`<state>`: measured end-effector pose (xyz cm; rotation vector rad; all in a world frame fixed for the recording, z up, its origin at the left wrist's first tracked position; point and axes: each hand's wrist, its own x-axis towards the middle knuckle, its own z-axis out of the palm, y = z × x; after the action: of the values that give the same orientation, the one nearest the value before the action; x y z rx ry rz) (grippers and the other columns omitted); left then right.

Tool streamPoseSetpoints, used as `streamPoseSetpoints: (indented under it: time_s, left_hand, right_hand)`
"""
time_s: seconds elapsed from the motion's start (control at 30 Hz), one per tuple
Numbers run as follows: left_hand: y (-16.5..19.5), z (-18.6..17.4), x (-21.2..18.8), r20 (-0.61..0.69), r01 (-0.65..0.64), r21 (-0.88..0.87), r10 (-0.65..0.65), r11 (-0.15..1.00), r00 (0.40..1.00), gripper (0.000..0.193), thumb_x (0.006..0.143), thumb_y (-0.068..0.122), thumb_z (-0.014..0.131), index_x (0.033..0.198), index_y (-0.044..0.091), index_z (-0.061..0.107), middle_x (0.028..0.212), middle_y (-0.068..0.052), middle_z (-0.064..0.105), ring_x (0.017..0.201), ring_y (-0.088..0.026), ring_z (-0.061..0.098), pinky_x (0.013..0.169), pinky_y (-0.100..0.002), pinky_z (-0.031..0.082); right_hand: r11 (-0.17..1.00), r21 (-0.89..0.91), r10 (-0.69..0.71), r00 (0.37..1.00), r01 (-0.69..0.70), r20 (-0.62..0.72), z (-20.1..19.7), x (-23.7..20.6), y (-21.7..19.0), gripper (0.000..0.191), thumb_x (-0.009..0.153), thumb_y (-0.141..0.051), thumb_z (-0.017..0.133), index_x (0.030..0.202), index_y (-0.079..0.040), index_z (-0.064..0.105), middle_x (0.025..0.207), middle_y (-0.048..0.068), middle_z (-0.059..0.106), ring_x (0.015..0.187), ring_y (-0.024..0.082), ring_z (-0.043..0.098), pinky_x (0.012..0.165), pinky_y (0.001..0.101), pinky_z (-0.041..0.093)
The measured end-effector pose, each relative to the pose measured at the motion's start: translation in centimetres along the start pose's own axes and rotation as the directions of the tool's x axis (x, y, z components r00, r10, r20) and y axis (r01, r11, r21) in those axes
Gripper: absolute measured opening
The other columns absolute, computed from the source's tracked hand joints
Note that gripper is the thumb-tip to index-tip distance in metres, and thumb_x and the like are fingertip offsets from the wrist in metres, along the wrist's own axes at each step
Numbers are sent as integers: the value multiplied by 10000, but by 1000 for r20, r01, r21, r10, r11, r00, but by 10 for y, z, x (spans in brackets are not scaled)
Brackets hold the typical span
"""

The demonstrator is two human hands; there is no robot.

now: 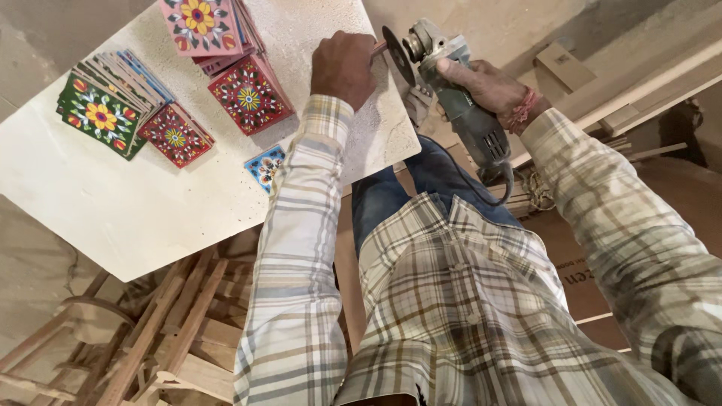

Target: The person stands at a workbench holding painted wooden boxes and uses an angle grinder to grind and smooth their edges, picking up boxes one at a time, turning them to grind different sides, and placing them back on the table with other finished boxes.

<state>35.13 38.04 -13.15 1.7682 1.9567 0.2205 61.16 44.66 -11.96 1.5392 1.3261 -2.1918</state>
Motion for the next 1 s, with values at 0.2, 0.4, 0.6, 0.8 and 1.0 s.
streamPoseSetpoints:
  time_s: [0.2, 0.4, 0.6, 0.8, 1.0]
  left_hand:
    - [1, 3, -2, -21, 15, 2, -15, 1000, 1000, 117, 797, 61, 736, 908, 79, 769, 827, -191, 706, 778, -376, 689, 727, -511, 552]
    - [2, 2, -3, -69, -3, -13, 2, 1000, 998, 127, 770, 68, 744, 895, 79, 766, 828, -188, 708, 774, -383, 684, 711, -515, 544]
    - [2, 1, -3, -53, -15, 4, 15, 1000, 998, 131, 773, 58, 749, 901, 81, 766, 836, -185, 711, 787, -371, 690, 717, -504, 552]
    - [3, 0, -1, -9, 3, 41, -3, 999, 1000, 142, 793, 54, 772, 934, 64, 788, 796, -183, 727, 729, -330, 713, 701, -473, 580]
    - [3, -1, 2, 67, 36, 37, -38, 999, 997, 124, 816, 78, 787, 939, 63, 791, 757, -170, 724, 697, -292, 724, 707, -454, 592]
  right_hand:
    - [999, -41, 0, 1000, -1, -9, 1, 1, -2, 770, 872, -716, 634, 1166, -6, 676, 911, 103, 711, 751, 173, 715, 639, 317, 620]
    - [999, -38, 15, 1000, -15, -4, 1, -3, -5, 776, 882, -715, 624, 1116, 23, 681, 854, 106, 711, 711, 192, 714, 616, 342, 620]
    - [994, -89, -57, 998, 57, 9, 1, -2, -7, 737, 920, -698, 609, 1117, 8, 690, 847, 107, 714, 715, 184, 724, 621, 338, 621]
    - [997, 14, -78, 995, 77, 56, 2, -4, -10, 695, 940, -662, 616, 1124, 7, 655, 854, 106, 709, 710, 200, 714, 624, 358, 621]
    - [988, -36, -145, 988, 147, 53, 5, -5, -16, 702, 951, -673, 612, 1142, 1, 668, 887, 94, 725, 770, 183, 728, 680, 347, 631]
